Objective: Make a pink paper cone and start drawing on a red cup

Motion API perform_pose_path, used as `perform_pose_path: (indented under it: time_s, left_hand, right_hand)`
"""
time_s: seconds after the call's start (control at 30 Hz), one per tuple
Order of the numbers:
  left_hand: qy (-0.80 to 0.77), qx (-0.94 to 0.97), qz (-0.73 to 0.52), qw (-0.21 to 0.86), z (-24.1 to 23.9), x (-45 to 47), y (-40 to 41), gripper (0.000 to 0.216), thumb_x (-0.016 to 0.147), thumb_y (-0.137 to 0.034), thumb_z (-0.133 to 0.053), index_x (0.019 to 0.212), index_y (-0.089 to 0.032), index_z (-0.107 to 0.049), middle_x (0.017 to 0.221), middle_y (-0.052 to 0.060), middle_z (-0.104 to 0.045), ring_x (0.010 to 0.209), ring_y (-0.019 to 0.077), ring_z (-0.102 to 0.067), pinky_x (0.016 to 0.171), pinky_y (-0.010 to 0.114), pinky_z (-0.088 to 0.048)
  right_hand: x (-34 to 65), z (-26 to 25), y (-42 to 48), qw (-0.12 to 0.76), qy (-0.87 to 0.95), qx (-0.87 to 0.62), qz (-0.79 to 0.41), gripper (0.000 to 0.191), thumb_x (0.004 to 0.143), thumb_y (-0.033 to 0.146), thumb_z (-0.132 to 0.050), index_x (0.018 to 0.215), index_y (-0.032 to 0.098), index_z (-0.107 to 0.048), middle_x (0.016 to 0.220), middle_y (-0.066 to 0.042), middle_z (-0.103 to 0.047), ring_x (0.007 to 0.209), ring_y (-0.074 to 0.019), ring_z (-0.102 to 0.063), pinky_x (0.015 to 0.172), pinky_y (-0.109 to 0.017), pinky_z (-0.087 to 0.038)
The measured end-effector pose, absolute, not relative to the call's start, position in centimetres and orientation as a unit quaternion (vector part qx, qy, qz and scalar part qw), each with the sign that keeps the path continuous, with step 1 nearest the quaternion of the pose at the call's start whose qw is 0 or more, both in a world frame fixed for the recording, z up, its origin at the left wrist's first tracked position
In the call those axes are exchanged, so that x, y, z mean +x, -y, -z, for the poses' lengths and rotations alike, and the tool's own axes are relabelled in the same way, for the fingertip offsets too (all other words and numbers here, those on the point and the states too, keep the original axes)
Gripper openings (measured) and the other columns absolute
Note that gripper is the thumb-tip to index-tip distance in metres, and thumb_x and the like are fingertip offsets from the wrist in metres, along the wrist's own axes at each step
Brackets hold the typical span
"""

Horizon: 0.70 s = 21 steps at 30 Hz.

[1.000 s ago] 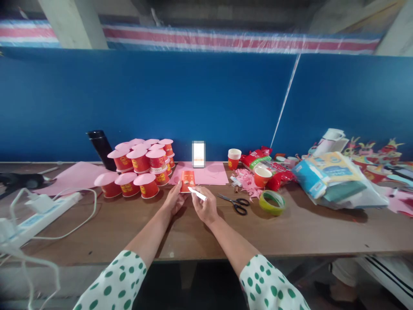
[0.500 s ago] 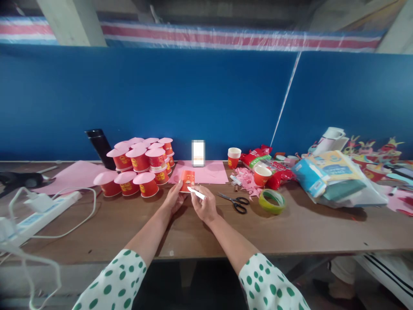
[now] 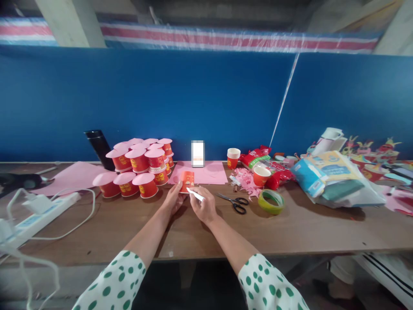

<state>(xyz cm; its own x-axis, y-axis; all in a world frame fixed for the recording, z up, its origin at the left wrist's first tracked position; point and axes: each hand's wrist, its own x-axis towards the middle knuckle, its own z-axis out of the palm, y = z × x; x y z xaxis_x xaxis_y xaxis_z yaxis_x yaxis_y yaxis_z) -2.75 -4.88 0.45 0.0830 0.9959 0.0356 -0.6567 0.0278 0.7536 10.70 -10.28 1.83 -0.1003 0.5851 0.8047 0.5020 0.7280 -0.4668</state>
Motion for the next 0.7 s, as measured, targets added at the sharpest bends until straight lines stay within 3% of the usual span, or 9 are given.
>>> perform_pose_path:
  time_s: [0.7]
  left_hand:
    - [-0.285, 0.296, -0.641, 0.648, -0.33, -2.63, 4.7, 0.019, 0.074, -0.031, -0.068, 0.085, -0.016, -0.063, 0.085, 0.008, -0.069, 0.084, 0.0203, -0.066, 0.086, 0.035, -0.047]
  right_hand:
    - [10.72, -1.67, 10.31, 0.562, 0.727, -0.392, -0.043, 0.017, 0.088, 0.023, -0.046, 0.093, 0.019, -0.062, 0.087, -0.007, -0.067, 0.082, -0.0194, -0.063, 0.079, -0.032, -0.051]
